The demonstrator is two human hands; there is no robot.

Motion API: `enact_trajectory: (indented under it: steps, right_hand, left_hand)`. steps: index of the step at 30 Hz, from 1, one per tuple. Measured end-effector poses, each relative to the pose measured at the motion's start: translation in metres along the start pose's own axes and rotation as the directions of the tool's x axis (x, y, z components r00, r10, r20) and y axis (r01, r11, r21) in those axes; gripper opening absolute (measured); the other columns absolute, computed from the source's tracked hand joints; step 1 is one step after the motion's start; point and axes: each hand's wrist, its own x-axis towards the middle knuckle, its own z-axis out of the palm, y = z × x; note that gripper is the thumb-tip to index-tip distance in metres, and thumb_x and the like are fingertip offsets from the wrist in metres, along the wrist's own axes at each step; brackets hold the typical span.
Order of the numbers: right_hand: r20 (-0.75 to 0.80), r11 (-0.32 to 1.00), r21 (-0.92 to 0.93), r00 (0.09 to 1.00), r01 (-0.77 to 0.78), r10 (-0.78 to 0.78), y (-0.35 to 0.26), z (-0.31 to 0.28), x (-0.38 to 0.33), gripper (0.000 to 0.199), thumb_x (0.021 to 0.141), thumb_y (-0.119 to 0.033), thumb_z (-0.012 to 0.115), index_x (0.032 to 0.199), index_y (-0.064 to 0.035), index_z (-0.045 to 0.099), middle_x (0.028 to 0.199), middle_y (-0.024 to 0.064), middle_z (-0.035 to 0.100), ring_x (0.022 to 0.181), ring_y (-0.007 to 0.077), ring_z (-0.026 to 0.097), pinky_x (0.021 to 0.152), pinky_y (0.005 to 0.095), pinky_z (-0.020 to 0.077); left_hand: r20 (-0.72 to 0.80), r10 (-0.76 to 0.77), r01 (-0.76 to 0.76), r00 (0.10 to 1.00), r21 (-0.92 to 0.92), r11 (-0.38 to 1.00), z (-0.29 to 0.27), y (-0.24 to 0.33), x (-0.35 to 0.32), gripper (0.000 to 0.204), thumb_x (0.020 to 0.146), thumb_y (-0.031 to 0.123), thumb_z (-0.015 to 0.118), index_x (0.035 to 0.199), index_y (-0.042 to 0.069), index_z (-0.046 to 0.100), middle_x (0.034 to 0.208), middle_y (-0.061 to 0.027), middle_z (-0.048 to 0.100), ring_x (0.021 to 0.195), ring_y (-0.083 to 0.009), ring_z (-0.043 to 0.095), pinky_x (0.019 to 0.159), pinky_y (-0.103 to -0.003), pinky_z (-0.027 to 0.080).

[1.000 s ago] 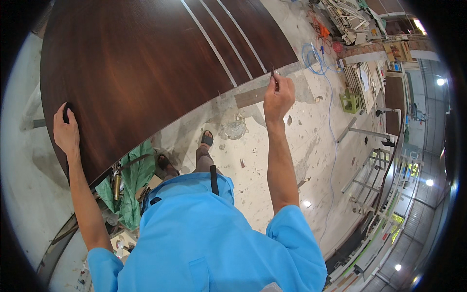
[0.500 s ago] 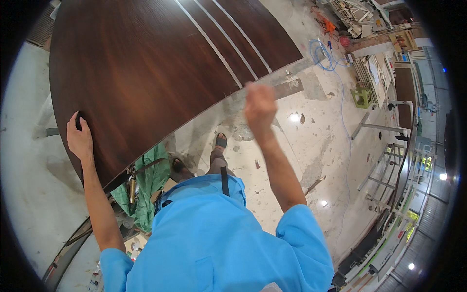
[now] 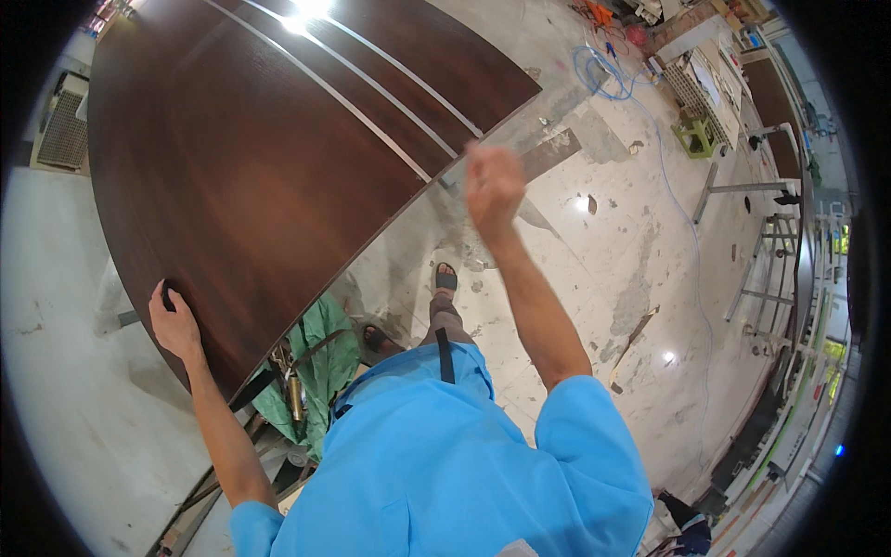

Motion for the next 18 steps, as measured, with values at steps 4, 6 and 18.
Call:
enact_trajectory:
  steps: [4,6,18]
  right_hand:
    - [0.057,0.977,0.205,0.996,0.051,-0.064,-0.028,-0.005,-0.027,0.023,0.081,-0.001,0.072,0.102,-0.0089,0.073,0.091,0.0117,0.069,0.086,0.0312,0.067,0.071,0.0431,0.0551]
    - [0.02,0.994,0.1,0.999,-0.05,0.048,0.001,-0.004,-0.008,0.021,0.085,0.0,0.071,0.103,-0.0096,0.073,0.09,0.0122,0.068,0.084,0.0322,0.067,0.071,0.0431,0.0538]
    - [0.138,0.942,0.256,0.957,0.216,-0.257,0.002,-0.017,0.0,0.011,0.091,-0.005,0.067,0.1,-0.0076,0.073,0.091,0.0122,0.071,0.086,0.0348,0.068,0.079,0.0458,0.0549]
  left_hand:
    - [-0.02,0.038,-0.037,0.999,0.016,0.999,0.002,-0.002,0.003,0.033,0.101,0.025,0.06,0.129,0.012,0.07,0.124,-0.0106,0.072,0.114,-0.033,0.068,0.098,-0.042,0.052]
    - [-0.011,0.027,-0.026,1.0,0.018,0.999,0.003,-0.002,0.003,0.033,0.1,0.024,0.06,0.129,0.012,0.07,0.125,-0.0111,0.072,0.114,-0.0328,0.068,0.099,-0.042,0.052]
    - [-0.004,0.018,-0.018,1.0,-0.005,1.0,0.002,-0.003,0.002,0.032,0.1,0.022,0.061,0.128,0.01,0.07,0.126,-0.0125,0.073,0.116,-0.0331,0.069,0.099,-0.042,0.052]
